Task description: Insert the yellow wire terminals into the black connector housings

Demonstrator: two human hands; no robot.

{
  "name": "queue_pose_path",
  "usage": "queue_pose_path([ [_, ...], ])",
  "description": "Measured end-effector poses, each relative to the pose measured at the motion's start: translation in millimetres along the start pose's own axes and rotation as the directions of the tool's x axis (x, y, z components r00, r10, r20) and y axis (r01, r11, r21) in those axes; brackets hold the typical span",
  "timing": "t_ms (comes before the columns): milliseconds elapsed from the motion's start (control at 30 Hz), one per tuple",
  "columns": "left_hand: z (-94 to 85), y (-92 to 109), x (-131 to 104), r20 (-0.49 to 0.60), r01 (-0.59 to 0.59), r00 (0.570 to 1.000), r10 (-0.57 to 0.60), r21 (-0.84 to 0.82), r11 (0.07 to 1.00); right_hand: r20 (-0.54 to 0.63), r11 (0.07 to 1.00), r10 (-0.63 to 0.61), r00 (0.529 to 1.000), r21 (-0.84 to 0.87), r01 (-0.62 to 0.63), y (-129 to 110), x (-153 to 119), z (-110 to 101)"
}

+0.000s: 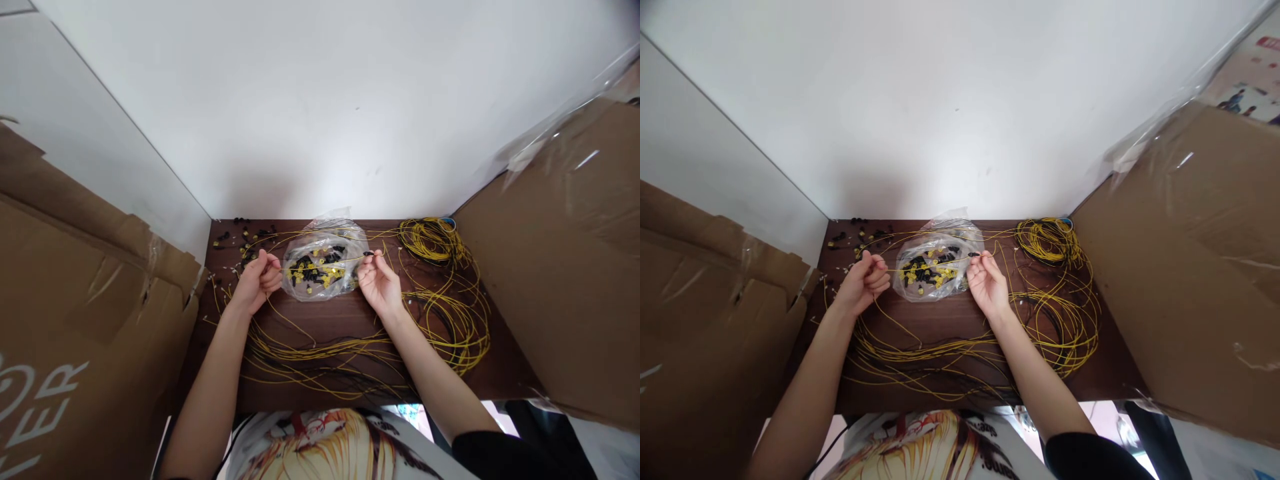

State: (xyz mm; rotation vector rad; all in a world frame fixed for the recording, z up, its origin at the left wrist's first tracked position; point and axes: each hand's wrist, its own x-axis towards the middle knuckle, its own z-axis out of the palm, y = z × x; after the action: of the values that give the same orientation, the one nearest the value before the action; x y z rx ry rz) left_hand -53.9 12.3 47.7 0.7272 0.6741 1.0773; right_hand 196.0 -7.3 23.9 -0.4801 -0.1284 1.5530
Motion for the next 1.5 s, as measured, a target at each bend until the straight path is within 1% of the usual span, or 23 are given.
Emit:
queue_pose_path([
  [100, 1.3, 1, 0, -0.013, -0.015, 1.0, 0.014, -0.089, 0.996, 0.038, 1.0, -0.001, 0.999, -0.008, 0.001, 0, 0, -2],
  [167, 2.0, -1, 2, -0.052, -0.063, 0.997, 0.059, -0.076, 0.995, 0.045, 0.998, -0.014, 0.999, -0.064, 0.017, 1, 1, -3],
  [267, 1.9, -9, 6, -0.143, -0.164, 0.974, 0.174, 0.081, 0.983, 0.051, 0.976, -0.07, 0.996, -0.202, 0.079, 3, 3, -5],
  [333, 1.3, -15, 8, -0.207, -0.246, 0.931, 0.3, 0.252, 0.936, 0.045, 0.947, -0.11, 0.993, -0.298, 0.118, 5, 3, -6],
  [367, 1.1, -17, 9, -0.231, -0.29, 0.894, 0.385, 0.357, 0.888, 0.039, 0.929, -0.129, 0.991, -0.345, 0.135, 6, 2, -5],
  [400, 1.1, -20, 9, -0.241, -0.325, 0.846, 0.475, 0.472, 0.819, 0.037, 0.906, -0.152, 0.988, -0.394, 0.154, 7, 1, -5],
  [433, 1.4, -21, 9, -0.229, -0.349, 0.79, 0.569, 0.595, 0.724, 0.043, 0.877, -0.178, 0.983, -0.446, 0.179, 9, 0, -4],
  [467, 2.0, -22, 8, -0.186, -0.359, 0.731, 0.657, 0.714, 0.601, 0.059, 0.842, -0.205, 0.977, -0.498, 0.207, 10, -1, -4],
  [500, 3.0, -23, 7, -0.113, -0.357, 0.678, 0.726, 0.813, 0.46, 0.083, 0.804, -0.226, 0.971, -0.546, 0.234, 12, -2, -3],
  [533, 4.4, -23, 6, -0.018, -0.354, 0.637, 0.77, 0.881, 0.313, 0.111, 0.768, -0.236, 0.965, -0.587, 0.256, 14, -3, -3],
  [567, 6.3, -23, 4, 0.087, -0.359, 0.608, 0.789, 0.917, 0.176, 0.139, 0.738, -0.236, 0.962, -0.618, 0.271, 16, -4, -2],
  [600, 8.5, -24, 3, 0.191, -0.376, 0.591, 0.784, 0.925, 0.059, 0.162, 0.716, -0.226, 0.961, -0.641, 0.277, 17, -5, -2],
  [633, 11.1, -25, 1, 0.283, -0.403, 0.587, 0.758, 0.915, -0.029, 0.178, 0.702, -0.21, 0.961, -0.657, 0.275, 18, -6, -2],
  [667, 13.9, -27, 0, 0.357, -0.436, 0.589, 0.725, 0.896, -0.087, 0.19, 0.694, -0.192, 0.963, -0.667, 0.27, 20, -7, -2],
  [733, 19.7, -32, 0, 0.467, -0.495, 0.606, 0.644, 0.855, -0.155, 0.208, 0.682, -0.16, 0.965, -0.683, 0.26, 21, -7, -3],
  [800, 24.7, -38, 0, 0.535, -0.538, 0.629, 0.564, 0.823, -0.182, 0.228, 0.669, -0.131, 0.965, -0.698, 0.256, 23, -8, -5],
  [833, 26.5, -42, 1, 0.56, -0.559, 0.632, 0.536, 0.808, -0.186, 0.244, 0.661, -0.115, 0.963, -0.705, 0.258, 23, -8, -5],
  [933, 28.3, -49, 2, 0.591, -0.588, 0.65, 0.478, 0.79, -0.176, 0.297, 0.627, -0.07, 0.952, -0.73, 0.273, 25, -10, -5],
  [1033, 25.7, -54, 3, 0.561, -0.568, 0.674, 0.481, 0.81, -0.149, 0.311, 0.572, -0.026, 0.95, -0.775, 0.269, 26, -12, -4],
  [1133, 22.5, -56, 4, 0.536, -0.56, 0.681, 0.498, 0.82, -0.117, 0.29, 0.538, -0.019, 0.957, -0.804, 0.254, 26, -12, -2],
  [1267, 20.8, -56, 6, 0.521, -0.568, 0.678, 0.519, 0.819, -0.08, 0.227, 0.554, -0.082, 0.97, -0.799, 0.234, 25, -10, -2],
  [1367, 20.4, -56, 6, 0.517, -0.574, 0.677, 0.524, 0.817, -0.063, 0.19, 0.557, -0.104, 0.976, -0.802, 0.215, 25, -9, -3],
  [1500, 19.6, -58, 6, 0.513, -0.572, 0.695, 0.504, 0.819, -0.046, 0.171, 0.551, -0.128, 0.977, -0.806, 0.213, 26, -9, -5],
])
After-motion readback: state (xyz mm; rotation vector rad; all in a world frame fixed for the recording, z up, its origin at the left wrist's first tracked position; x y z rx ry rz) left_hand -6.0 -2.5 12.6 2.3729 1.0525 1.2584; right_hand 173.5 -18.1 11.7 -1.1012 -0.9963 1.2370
